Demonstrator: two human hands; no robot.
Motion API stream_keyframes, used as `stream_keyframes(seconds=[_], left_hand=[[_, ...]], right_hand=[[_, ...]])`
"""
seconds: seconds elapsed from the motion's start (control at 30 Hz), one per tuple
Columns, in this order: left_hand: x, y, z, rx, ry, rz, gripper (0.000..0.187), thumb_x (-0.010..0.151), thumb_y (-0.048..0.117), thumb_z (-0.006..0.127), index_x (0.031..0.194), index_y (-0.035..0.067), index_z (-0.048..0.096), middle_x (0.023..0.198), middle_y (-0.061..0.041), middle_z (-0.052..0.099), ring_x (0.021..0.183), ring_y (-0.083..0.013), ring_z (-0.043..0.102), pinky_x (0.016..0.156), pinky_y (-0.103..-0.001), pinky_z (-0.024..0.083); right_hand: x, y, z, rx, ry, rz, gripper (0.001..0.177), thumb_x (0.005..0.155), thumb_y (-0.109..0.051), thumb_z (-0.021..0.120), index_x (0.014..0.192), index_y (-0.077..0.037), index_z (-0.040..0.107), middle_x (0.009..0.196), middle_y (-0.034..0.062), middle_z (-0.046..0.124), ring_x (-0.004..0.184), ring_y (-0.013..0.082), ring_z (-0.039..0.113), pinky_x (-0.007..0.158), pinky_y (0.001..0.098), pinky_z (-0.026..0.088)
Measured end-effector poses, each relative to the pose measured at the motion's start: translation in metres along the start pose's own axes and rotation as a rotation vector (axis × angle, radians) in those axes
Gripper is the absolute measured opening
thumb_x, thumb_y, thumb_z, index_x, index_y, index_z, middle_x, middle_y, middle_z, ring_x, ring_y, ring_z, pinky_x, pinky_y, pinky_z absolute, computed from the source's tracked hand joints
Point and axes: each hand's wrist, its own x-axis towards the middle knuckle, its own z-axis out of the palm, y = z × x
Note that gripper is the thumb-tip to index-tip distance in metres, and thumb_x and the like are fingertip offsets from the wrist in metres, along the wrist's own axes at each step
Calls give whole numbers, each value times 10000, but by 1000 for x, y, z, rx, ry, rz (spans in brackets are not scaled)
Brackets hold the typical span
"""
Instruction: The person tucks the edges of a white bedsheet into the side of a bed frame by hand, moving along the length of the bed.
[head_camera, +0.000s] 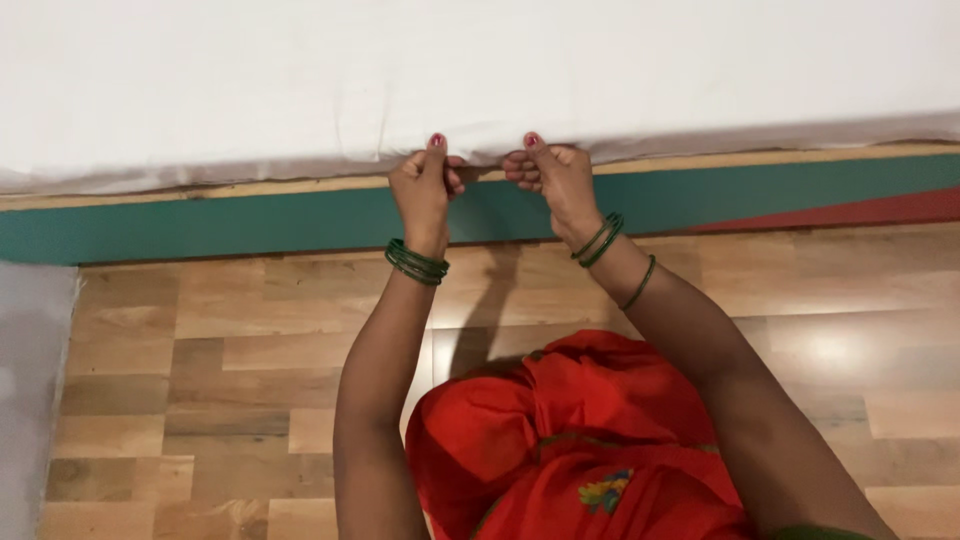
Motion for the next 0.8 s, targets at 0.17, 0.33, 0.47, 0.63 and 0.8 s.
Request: stream_keyframes(seconds=[0.17,0.33,0.47,0.63,0.8], left_hand=[[-8,-8,-4,61,-21,14,426,1012,328,652,730,9,675,547,-15,571,476,-81,514,459,-234,385],[-6,-7,-5,147,-25,46,450,1040,358,621,721,42,648,567,-4,594,498,-85,533,483,-239,415],[-21,18,-13,973,2,719,277,1039,275,684,854,86,765,688,-104,640,598,-255,587,540,-355,412],[-22,53,28,1088,-7,981,324,959,298,793,1186,82,713,1125,-93,672,1105,-326,597,916,-493,474],[12,57,81,1296,-195,1026,671,955,529,665,1496,157,530,1582,-201,394,1482,-425,269,1112,-692,229]], right_hand=[[-2,15,-7,-13,26,-83,410,1014,-376,641,917,11,736,903,131,789,811,163,752,753,286,606],[1,17,-14,-129,-18,-177,390,1034,-352,604,921,-7,745,896,104,788,811,162,757,761,283,615],[-37,-15,-33,-757,84,-560,308,1053,-301,624,951,-48,766,896,118,765,816,233,731,748,339,569],[-22,-78,-50,-1406,143,-858,418,1032,-411,656,1279,-74,656,1292,154,624,1229,336,574,1074,504,425],[-3,-81,-49,-1592,113,-891,660,1063,-503,558,1564,-80,487,1652,133,408,1529,288,340,1225,570,242]])
